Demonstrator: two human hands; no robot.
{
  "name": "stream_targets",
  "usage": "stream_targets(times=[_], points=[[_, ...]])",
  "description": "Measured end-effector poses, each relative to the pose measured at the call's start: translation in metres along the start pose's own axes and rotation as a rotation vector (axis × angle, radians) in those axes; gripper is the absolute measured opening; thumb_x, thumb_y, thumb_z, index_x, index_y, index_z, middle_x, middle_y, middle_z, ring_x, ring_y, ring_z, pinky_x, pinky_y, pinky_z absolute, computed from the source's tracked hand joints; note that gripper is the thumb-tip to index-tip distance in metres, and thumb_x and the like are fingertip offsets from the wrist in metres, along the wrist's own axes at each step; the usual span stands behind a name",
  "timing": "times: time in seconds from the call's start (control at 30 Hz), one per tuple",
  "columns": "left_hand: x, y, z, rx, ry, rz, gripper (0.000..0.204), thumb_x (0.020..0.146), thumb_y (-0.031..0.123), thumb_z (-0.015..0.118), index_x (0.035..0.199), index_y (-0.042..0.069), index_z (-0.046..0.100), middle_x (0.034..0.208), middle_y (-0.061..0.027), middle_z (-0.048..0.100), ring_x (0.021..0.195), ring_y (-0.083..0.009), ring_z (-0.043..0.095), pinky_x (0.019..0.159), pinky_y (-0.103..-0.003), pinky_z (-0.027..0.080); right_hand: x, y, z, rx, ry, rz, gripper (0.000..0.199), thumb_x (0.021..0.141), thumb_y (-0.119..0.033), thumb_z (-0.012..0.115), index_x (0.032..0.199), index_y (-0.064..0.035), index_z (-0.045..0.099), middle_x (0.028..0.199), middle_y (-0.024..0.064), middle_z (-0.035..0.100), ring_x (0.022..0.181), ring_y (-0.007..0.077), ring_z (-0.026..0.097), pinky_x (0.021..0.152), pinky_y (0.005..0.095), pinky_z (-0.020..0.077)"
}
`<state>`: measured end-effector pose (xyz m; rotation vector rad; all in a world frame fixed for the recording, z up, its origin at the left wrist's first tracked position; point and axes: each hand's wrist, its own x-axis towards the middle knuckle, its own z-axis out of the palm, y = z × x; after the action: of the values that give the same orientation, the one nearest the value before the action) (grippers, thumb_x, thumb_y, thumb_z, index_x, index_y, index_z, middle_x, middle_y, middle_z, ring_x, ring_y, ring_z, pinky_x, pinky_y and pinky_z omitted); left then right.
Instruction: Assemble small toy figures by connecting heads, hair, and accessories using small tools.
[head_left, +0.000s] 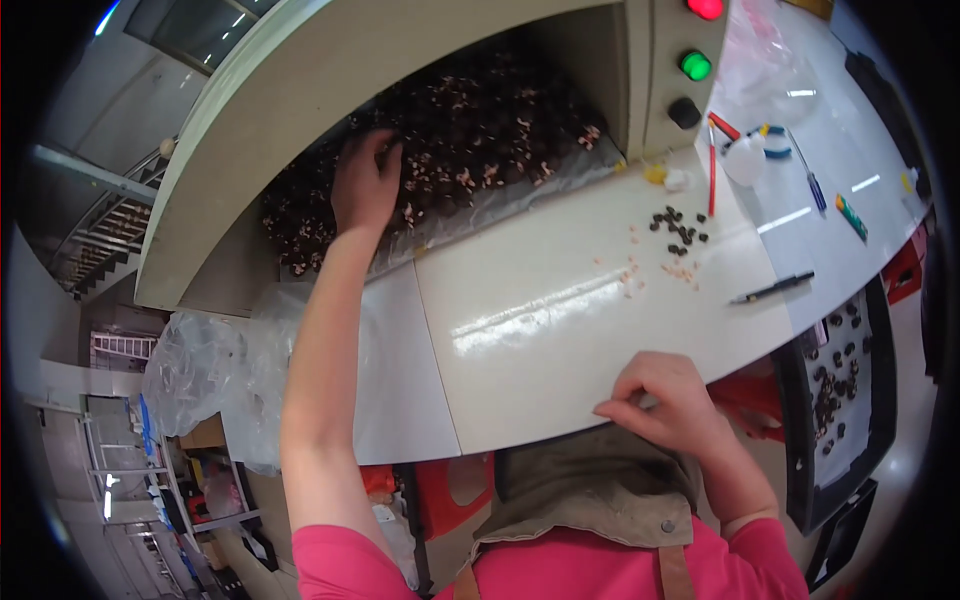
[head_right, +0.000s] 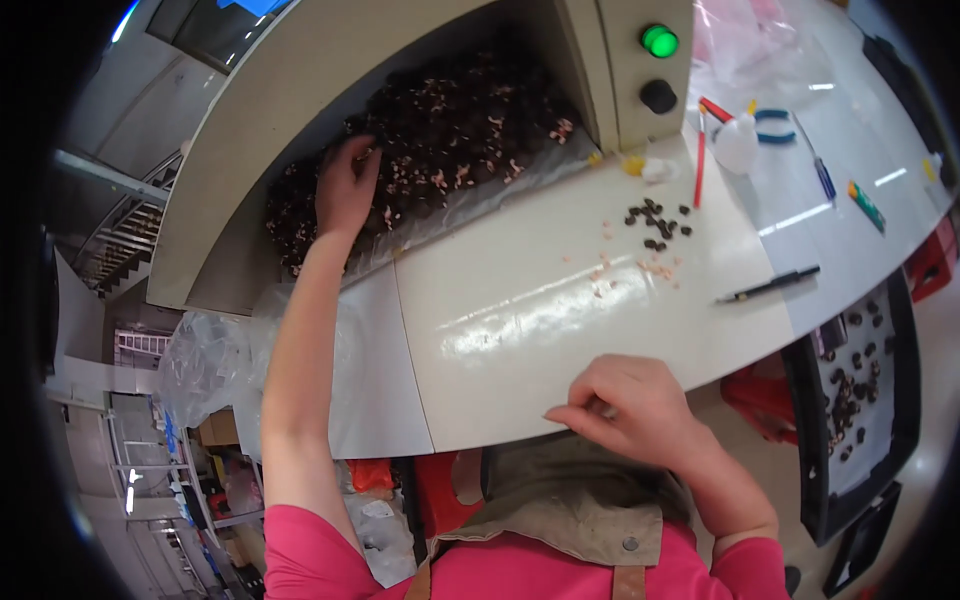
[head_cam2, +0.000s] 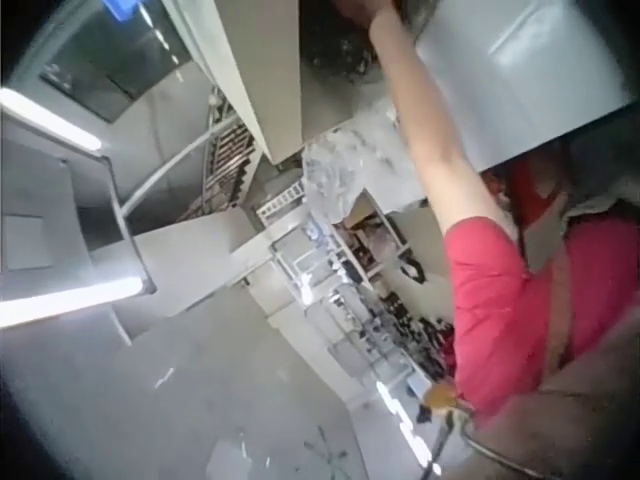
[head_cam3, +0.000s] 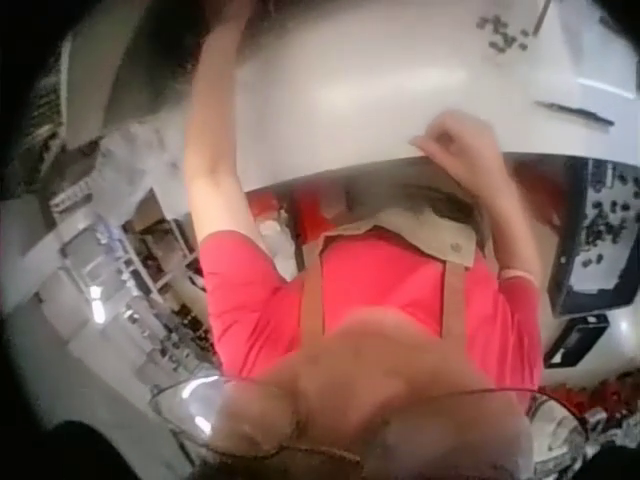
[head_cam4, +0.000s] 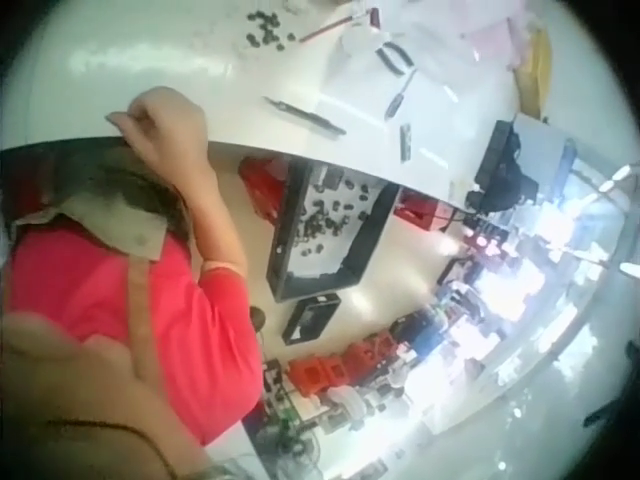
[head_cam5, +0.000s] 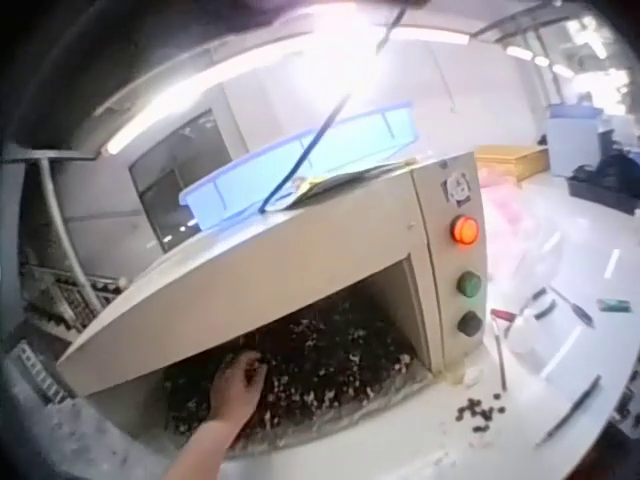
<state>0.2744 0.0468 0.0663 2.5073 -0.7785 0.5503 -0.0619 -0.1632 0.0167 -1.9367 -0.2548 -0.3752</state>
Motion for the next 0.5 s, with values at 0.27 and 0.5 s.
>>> stream_targets(times=[0.27, 0.5], points=[[0.079, -0.015, 0.085, 0.442, 0.335, 0.279, 0.043, 0.082, 0.049, 0.058, 0.104, 0.012, 0.063, 0.102, -0.0132, 0.064, 0.097, -0.0311, 0.06, 0.084, -0.036, 0.047, 0.01, 0.013, -0.016, 0.056, -0.052, 0.168, 0.024, 0.068, -0.006, 0.077, 0.07, -0.0069, 0.052, 0.061, 0.0035, 0.054, 0.053, 0.0178, 0.054, 0.048, 0.0265, 0.0414], [0.096, -0.038, 0.102, 0.091, 0.184, 0.01, 0.034, 0.081, 0.038, 0.065, 0.1, 0.01, 0.063, 0.095, -0.0102, 0.065, 0.089, -0.023, 0.062, 0.081, -0.033, 0.046, 0.022, 0.017, -0.01, 0.019, -0.031, 0.11, 0.025, 0.069, -0.009, 0.077, 0.068, -0.0068, 0.053, 0.06, 0.0036, 0.054, 0.049, 0.0156, 0.054, 0.042, 0.0251, 0.0411]])
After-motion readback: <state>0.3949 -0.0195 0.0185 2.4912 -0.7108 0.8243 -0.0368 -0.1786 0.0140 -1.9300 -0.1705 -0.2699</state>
